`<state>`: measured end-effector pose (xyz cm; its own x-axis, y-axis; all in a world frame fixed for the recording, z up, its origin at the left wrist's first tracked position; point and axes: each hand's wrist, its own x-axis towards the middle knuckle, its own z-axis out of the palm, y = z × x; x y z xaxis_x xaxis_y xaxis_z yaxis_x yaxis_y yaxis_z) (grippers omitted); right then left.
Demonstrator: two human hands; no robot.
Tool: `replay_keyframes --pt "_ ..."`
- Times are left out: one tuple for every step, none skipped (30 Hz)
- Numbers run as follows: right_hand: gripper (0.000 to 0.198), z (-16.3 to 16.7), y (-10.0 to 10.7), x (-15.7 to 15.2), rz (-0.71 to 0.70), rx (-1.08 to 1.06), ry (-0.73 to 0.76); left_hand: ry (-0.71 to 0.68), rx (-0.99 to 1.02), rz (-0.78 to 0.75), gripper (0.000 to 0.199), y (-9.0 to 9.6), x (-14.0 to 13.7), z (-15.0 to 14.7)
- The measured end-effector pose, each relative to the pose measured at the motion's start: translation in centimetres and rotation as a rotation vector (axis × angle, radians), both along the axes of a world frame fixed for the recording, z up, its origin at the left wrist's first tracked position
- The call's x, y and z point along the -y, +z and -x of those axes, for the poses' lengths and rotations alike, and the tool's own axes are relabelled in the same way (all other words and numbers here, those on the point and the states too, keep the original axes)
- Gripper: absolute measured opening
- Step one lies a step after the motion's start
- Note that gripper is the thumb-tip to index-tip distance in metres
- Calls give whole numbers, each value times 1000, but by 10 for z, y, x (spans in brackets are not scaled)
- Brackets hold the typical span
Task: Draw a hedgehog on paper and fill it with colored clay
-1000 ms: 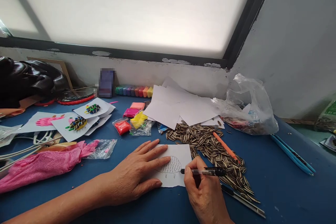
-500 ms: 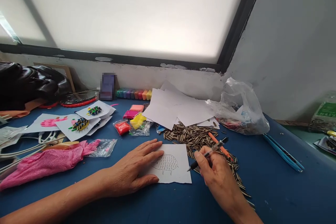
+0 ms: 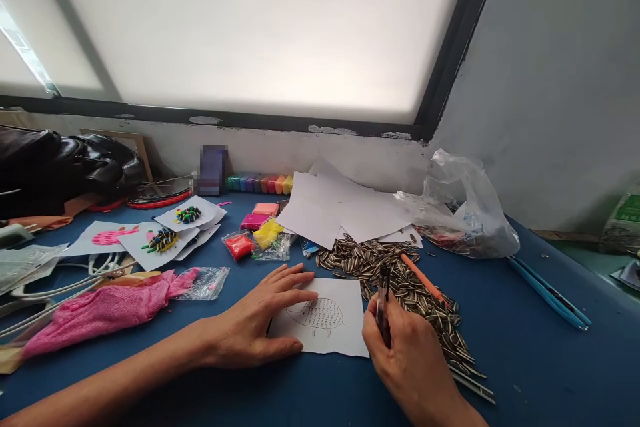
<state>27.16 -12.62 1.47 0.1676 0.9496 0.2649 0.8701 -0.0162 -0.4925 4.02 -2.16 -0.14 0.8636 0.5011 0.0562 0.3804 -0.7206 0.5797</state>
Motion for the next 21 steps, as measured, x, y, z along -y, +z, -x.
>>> replay_keyframes --pt "29 0 -2 0 1 21 0 -5 -15 0 66 2 0 0" --pt "28 -1 -4 -1 4 36 -2 -13 -29 5 65 3 0 0" --pt "27 -2 -5 -1 9 47 -4 -21 -40 15 65 5 0 0" --pt "25 -3 -7 -2 19 54 -1 -31 -48 29 66 7 -1 1" --pt "23 -4 -8 -3 27 60 3 -39 -54 47 67 8 -1 2" --pt "21 -5 -9 -4 31 66 5 -43 -56 72 69 10 -2 3" --pt "19 -5 -10 -4 27 75 5 -37 -52 103 70 12 -3 4" --pt "18 -6 -10 -5 17 87 4 -20 -37 138 70 13 -5 5" --pt "18 -6 -11 -5 3 98 2 8 -5 173 68 14 -7 5" --pt "18 -6 -11 -6 -15 105 1 43 48 199 63 15 -9 6" --pt "18 -6 -11 -6 -30 108 2 78 116 214 55 16 -12 6" --pt "18 -6 -12 -5 -39 109 4 110 186 217 44 15 -14 5" --pt "18 -7 -13 -5 -43 108 8 135 246 209 32 14 -17 5" --pt "17 -7 -14 -4 -46 107 12 155 285 197 22 13 -19 4" --pt "16 -8 -15 -4 -50 106 18 177 298 182 16 11 -22 4" --pt "14 -8 -17 -3 -56 107 24 195 291 166 14 9 -23 4" --pt "12 -9 -18 -3 -66 110 31 207 271 150 14 7 -24 4" --pt "11 -9 -19 -2 -77 114 37 213 243 133 13 6 -24 4" --pt "12 -9 -20 -2 -86 118 44 213 211 118 15 5 -23 4" --pt "12 -9 -20 -2 -93 122 50 207 178 105 20 5 -22 4" --pt "12 -8 -19 -2 -93 124 57 200 145 95 26 5 -21 4"
